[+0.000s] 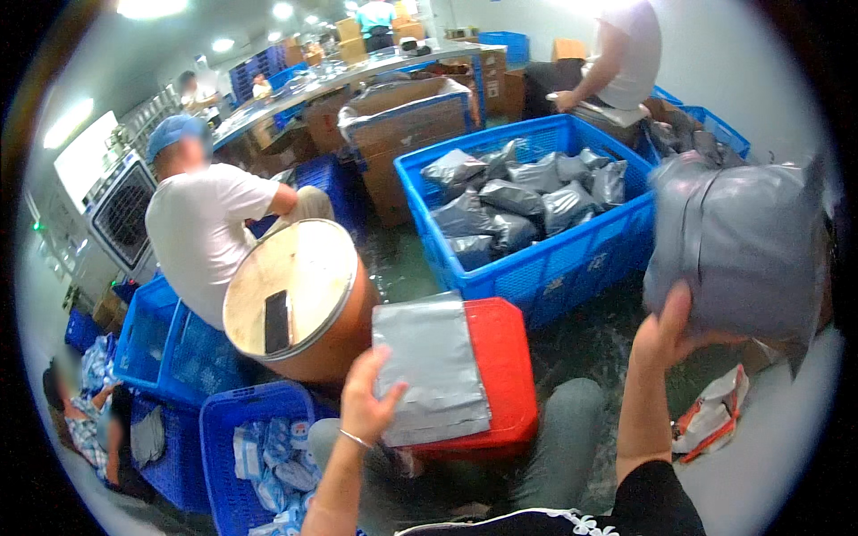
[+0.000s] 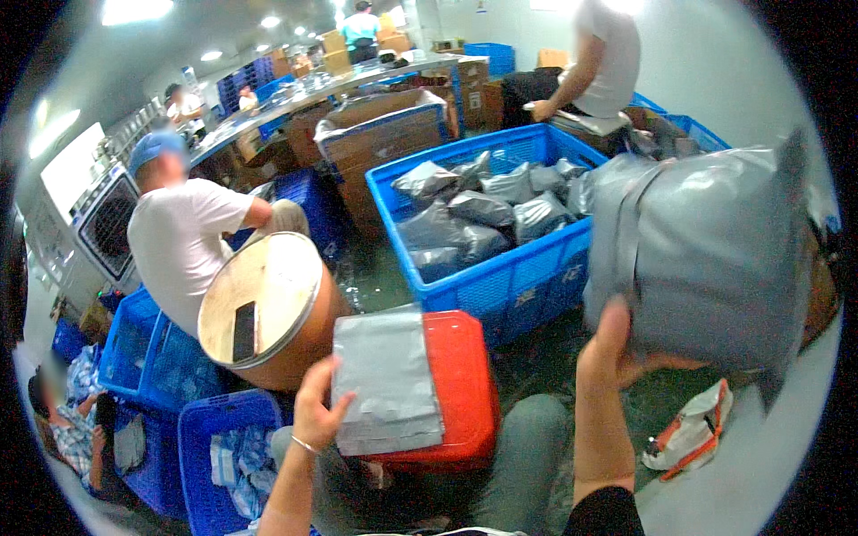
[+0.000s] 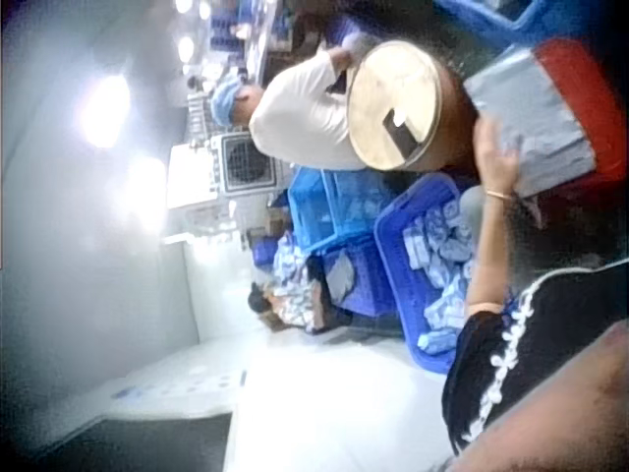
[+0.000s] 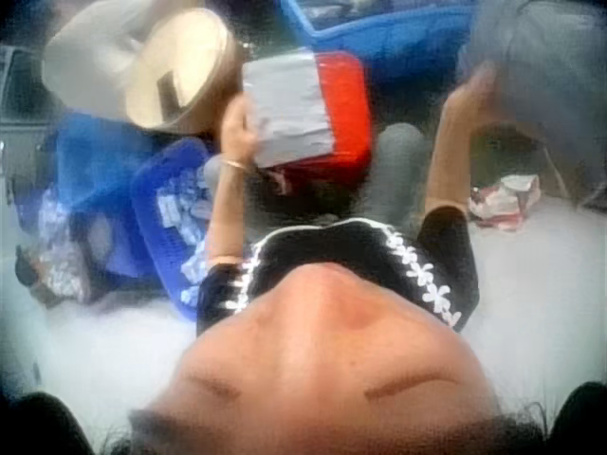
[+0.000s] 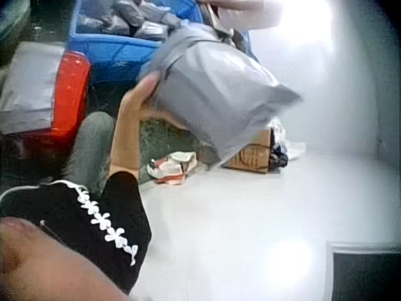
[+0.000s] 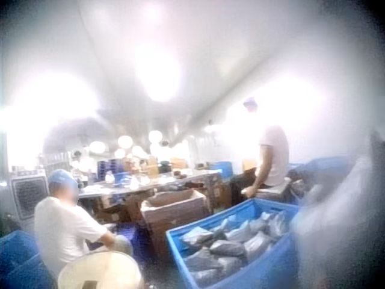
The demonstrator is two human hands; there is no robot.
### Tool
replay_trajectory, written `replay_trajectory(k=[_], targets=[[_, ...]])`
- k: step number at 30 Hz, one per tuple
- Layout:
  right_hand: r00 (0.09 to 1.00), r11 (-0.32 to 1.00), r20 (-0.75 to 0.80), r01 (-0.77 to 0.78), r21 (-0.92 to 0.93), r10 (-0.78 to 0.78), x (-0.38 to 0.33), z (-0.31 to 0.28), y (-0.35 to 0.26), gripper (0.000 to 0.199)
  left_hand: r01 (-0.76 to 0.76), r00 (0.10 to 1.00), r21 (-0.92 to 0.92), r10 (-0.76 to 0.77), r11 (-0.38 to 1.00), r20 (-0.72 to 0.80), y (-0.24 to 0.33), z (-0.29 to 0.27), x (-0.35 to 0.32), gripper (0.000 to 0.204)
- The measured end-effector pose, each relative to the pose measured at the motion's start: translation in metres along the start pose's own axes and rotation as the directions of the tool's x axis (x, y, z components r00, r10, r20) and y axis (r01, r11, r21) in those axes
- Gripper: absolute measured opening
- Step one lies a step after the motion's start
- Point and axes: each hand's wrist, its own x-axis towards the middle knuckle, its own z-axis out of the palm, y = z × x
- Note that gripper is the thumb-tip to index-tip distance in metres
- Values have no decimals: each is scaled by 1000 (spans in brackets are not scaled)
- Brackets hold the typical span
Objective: The person packs small packages into silver mailing bags. They take an item from a blue basket, place it into a mailing bag, and then set the filled bag aside.
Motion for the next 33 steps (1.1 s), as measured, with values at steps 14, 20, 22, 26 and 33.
replay_trajectory(k=[14,20,22,26,33], targets=[[-216,972,970,-226,60,-110,-79,26,-130,55,33,963,532,-169,846,210,-33,75,-21,79],[-275,917,955,342,205,-111,-190,33,-138,57,88,959,503,-210,860,190,-11,59,-28,82],[-378,921,925,370,119,32,-187,31,-147,60,193,932,222,-249,956,264,-19,43,-28,86],[-384,893,923,426,144,35,-197,26,-149,58,12,903,-182,-89,983,-420,-47,-46,-103,67],[-501,942,863,-318,-110,-69,-189,67,-60,60,997,46,69,-599,-17,-799,-233,-140,-443,66]])
